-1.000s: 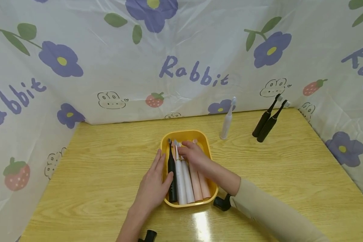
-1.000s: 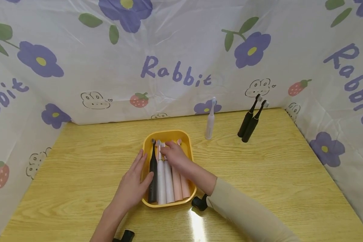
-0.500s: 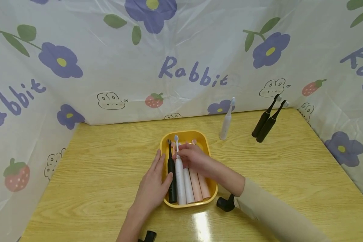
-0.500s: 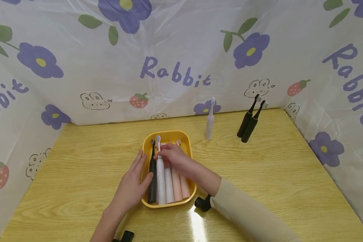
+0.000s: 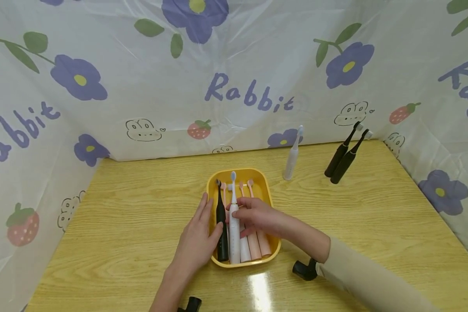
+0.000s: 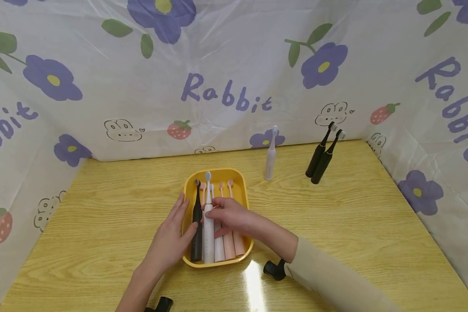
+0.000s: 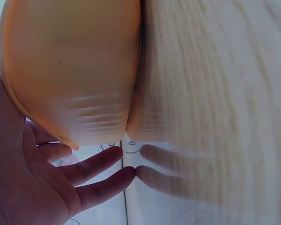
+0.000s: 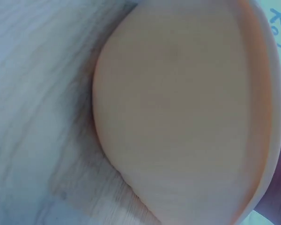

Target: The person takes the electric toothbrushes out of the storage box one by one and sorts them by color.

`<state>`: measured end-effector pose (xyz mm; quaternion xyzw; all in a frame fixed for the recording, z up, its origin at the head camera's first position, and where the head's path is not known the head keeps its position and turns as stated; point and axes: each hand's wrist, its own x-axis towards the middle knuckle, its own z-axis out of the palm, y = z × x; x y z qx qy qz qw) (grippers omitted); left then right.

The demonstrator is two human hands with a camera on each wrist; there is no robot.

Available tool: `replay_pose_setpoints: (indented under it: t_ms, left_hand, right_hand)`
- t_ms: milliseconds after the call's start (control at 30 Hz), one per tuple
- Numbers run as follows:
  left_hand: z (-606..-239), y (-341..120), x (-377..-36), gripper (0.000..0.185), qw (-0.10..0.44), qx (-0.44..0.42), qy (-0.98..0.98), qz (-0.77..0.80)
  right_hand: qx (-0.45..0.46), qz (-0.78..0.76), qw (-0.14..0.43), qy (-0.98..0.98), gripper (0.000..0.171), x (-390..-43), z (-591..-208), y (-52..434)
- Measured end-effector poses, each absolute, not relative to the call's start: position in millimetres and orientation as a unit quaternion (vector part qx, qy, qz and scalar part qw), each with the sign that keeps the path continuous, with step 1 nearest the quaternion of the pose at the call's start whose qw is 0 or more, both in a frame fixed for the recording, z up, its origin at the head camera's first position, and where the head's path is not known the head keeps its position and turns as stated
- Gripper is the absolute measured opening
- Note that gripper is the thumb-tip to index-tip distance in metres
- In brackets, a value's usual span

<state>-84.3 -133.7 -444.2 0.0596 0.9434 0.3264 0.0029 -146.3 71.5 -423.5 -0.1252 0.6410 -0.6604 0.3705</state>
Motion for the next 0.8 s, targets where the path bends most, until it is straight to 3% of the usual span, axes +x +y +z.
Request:
replay_pose_setpoints:
  t_ms: [433,800]
  left_hand:
    - [-443.7,-134.9,-84.7,0.072,-0.009,0.069,0.943,0.327]
    - [-444.5,-133.6,-84.2,0.071,-0.007,0.065,0.943,0.327]
  right_hand:
    - [-0.181,-0.613,0.356,0.682,0.037,-133.0,-417.6,74.7]
    - [-0.198,-0.641,0.299,0.679,0.040,-131.3,-397.9,89.6]
